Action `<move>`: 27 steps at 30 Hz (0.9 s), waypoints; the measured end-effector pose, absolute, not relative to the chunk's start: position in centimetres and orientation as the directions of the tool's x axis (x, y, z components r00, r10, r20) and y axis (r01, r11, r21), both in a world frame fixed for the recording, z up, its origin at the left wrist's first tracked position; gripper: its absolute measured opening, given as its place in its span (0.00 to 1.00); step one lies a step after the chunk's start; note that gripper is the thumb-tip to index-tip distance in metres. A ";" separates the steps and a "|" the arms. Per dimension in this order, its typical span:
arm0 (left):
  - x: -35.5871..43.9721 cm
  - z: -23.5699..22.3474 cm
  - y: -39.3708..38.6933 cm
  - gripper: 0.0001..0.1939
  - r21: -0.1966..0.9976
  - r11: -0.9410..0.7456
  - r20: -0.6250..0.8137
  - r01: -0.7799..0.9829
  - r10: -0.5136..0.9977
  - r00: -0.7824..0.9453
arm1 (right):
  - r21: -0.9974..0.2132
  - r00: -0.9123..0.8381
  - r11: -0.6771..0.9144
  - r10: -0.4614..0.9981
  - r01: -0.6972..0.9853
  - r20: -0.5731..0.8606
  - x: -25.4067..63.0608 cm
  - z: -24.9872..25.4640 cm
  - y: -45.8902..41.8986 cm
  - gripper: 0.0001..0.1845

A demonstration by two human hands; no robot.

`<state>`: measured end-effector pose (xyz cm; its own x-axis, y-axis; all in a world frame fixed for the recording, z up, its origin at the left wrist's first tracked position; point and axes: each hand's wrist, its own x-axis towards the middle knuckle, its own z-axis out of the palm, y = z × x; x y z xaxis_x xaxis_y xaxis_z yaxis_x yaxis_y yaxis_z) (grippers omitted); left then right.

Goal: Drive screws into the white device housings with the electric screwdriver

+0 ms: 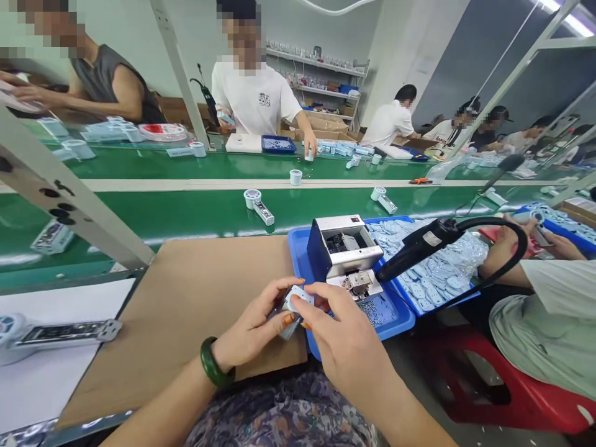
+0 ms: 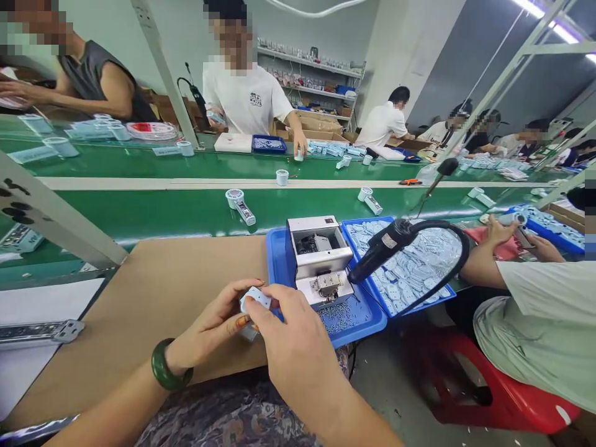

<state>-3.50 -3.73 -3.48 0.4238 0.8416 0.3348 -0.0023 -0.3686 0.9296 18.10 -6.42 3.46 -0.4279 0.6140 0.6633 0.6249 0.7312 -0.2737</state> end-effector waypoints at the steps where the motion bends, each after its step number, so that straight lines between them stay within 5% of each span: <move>1: -3.4 -3.4 -3.8 0.25 0.923 -0.385 0.347 0.008 0.840 0.417 | -0.306 -0.412 0.731 0.623 0.610 0.665 18.2 3.4 -6.4 0.17; 5: -2.8 -2.9 -4.0 0.26 0.889 -0.456 0.409 0.046 0.835 0.369 | -0.423 -0.369 0.725 0.659 0.543 0.655 18.9 3.3 -5.8 0.18; 9: -2.4 -2.5 -3.7 0.23 0.859 -0.507 0.447 0.075 0.813 0.374 | -0.398 -0.432 0.765 0.625 0.507 0.650 19.9 4.1 -4.8 0.22; 14: -2.0 -2.7 -3.5 0.26 0.854 -0.509 0.442 0.109 0.819 0.365 | -0.390 -0.426 0.748 0.640 0.538 0.639 19.8 4.8 -4.5 0.13; 24: -2.2 -2.8 -3.6 0.36 0.916 -0.396 0.345 0.059 0.855 0.388 | -0.150 -0.456 0.738 0.549 0.658 0.700 18.0 2.7 -5.0 0.14; 27: -1.9 -2.9 -3.3 0.39 0.911 -0.411 0.368 0.046 0.857 0.361 | -0.187 -0.442 0.730 0.574 0.657 0.689 17.6 2.8 -5.1 0.14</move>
